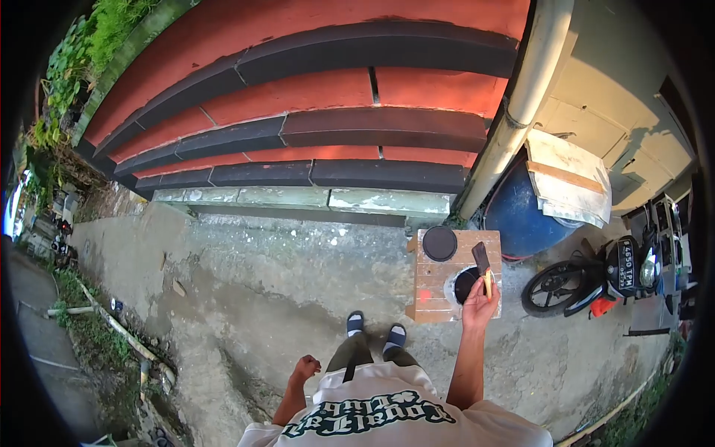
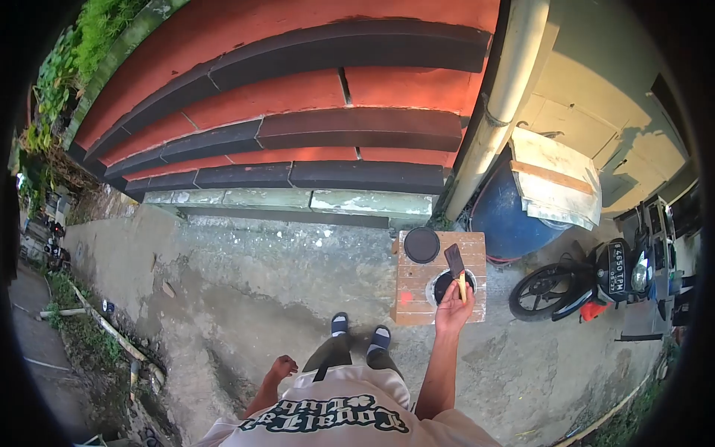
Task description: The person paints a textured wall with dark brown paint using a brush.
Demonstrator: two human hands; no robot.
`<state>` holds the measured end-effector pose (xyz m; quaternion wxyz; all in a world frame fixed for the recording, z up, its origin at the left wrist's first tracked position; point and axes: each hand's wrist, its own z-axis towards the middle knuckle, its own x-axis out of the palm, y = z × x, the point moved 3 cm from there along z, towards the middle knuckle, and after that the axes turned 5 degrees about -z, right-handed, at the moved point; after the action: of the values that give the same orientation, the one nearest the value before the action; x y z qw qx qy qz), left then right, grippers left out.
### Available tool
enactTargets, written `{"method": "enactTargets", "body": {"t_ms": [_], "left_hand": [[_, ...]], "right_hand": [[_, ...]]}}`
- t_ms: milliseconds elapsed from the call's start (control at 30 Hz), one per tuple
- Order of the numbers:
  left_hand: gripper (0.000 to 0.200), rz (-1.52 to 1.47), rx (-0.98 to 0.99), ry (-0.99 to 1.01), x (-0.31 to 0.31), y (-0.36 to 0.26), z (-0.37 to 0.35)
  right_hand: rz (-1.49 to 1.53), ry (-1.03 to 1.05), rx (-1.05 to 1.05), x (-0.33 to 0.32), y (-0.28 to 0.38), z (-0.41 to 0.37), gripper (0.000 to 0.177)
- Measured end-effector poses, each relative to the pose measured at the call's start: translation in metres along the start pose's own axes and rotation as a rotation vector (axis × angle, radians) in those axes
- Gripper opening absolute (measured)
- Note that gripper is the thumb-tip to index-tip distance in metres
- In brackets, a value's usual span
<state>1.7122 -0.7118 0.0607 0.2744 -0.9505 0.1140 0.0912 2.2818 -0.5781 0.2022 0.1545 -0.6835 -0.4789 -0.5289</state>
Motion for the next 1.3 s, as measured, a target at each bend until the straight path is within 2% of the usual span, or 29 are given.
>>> {"method": "enactTargets", "body": {"t_ms": [200, 267, 300, 433, 500, 633, 767, 833, 900, 1100, 1300], "left_hand": [[0.014, -0.237, -0.110, -0.104, -0.031, 0.067, -0.013], [0.015, -0.332, -0.194, -0.109, -0.039, 0.087, -0.011], [0.016, -0.305, -0.197, -0.163, -0.040, 0.084, -0.025], [0.019, -0.407, -0.222, -0.177, -0.060, 0.116, -0.024], [0.019, -0.151, 0.010, -0.099, -0.078, 0.124, -0.020], [0.017, -0.097, 0.231, -0.125, -0.126, 0.133, -0.006], [0.017, -0.015, 0.312, -0.186, -0.200, 0.125, 0.022], [0.017, -0.164, 0.193, -0.195, -0.238, 0.120, 0.044], [0.018, -0.506, -0.150, -0.164, -0.273, 0.111, 0.070], [0.011, -0.523, -0.017, -0.163, -0.377, 0.050, 0.125], [0.009, -0.508, 0.011, -0.119, -0.414, 0.009, 0.156]], "right_hand": [[0.094, 0.311, 0.278, 0.117, -0.076, -0.010, 0.024], [0.087, 0.372, 0.324, 0.148, -0.107, -0.022, 0.023], [0.053, 0.386, 0.327, 0.164, -0.123, -0.032, 0.021], [-0.061, 0.407, 0.325, 0.202, -0.191, -0.063, 0.020], [-0.117, 0.413, 0.298, 0.220, -0.226, -0.083, 0.020], [-0.256, 0.487, 0.211, 0.249, -0.296, -0.117, 0.027], [-0.315, 0.469, 0.123, 0.275, -0.361, -0.139, 0.031], [-0.342, 0.438, 0.074, 0.284, -0.388, -0.144, 0.031], [-0.361, 0.410, 0.037, 0.295, -0.412, -0.150, 0.030], [-0.515, 0.308, -0.087, 0.327, -0.471, -0.152, 0.036], [-0.639, 0.273, -0.219, 0.368, -0.514, -0.131, 0.035]]}}
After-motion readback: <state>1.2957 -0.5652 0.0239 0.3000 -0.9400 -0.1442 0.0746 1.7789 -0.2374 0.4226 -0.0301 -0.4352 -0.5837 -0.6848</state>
